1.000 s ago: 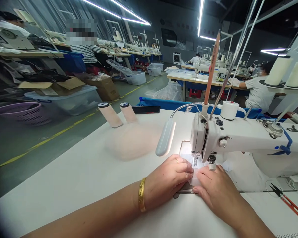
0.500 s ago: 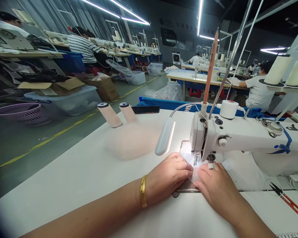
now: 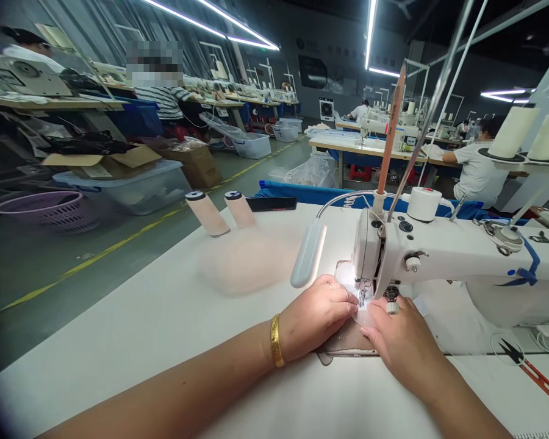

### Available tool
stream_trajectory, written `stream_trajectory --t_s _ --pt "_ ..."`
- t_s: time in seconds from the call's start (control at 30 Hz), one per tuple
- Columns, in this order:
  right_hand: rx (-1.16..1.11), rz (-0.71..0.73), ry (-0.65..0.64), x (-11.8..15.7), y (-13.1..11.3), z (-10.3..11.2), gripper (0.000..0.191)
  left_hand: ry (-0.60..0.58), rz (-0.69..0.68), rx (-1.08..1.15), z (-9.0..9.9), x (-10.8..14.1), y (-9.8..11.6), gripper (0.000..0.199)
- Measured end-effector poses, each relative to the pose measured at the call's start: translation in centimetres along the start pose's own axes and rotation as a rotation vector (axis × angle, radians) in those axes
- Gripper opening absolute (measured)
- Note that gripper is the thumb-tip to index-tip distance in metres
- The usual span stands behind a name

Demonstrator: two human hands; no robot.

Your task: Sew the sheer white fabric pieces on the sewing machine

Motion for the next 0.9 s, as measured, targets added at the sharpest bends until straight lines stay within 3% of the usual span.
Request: stream_trajectory --t_s 0.1,0.2,0.3,0.4,0.53,0.7,0.9 --pt "0.001 0.004 0.012 0.0 0.1 0.0 0.027 -0.01 0.012 0.003 0.0 -0.1 -0.2 0.022" --pt "-0.005 0.022 0.03 0.1 0.0 0.3 0.027 -0.067 0.093 -0.03 0.1 -0.4 -0.7 0.005" --pt "-0.006 0.043 0.061 0.1 -0.3 0.8 0.027 -0.097 0.196 -0.123 0.6 -0.5 -1.0 0.022" --pt "-0.013 0.099 0.126 0.2 -1.2 1.6 0.027 -0.074 0.237 -0.205 1.5 -0.4 -0.4 0.026" --pt "-0.091 0.215 0.151 -0.1 -3.1 2.2 0.03 -0.109 0.169 -0.096 2.1 0.6 1.6 0.037" --pt "-0.097 0.188 -0.018 -0.3 -3.2 1.1 0.024 -0.189 0.143 -0.01 1.4 1.6 1.7 0.016" --pt "-0.055 0.238 0.038 0.3 -2.9 1.5 0.027 -0.054 0.029 0.032 1.5 1.6 2.0 0.024"
Point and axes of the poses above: each hand's wrist, its own x-axis away from the middle knuckle, its own z-axis out of the back of the hand, y = z × x, the point moved 9 cm from there along -x, towards the middle knuckle, and after that the axes turned 14 degrees about z, right-handed, at the moved point
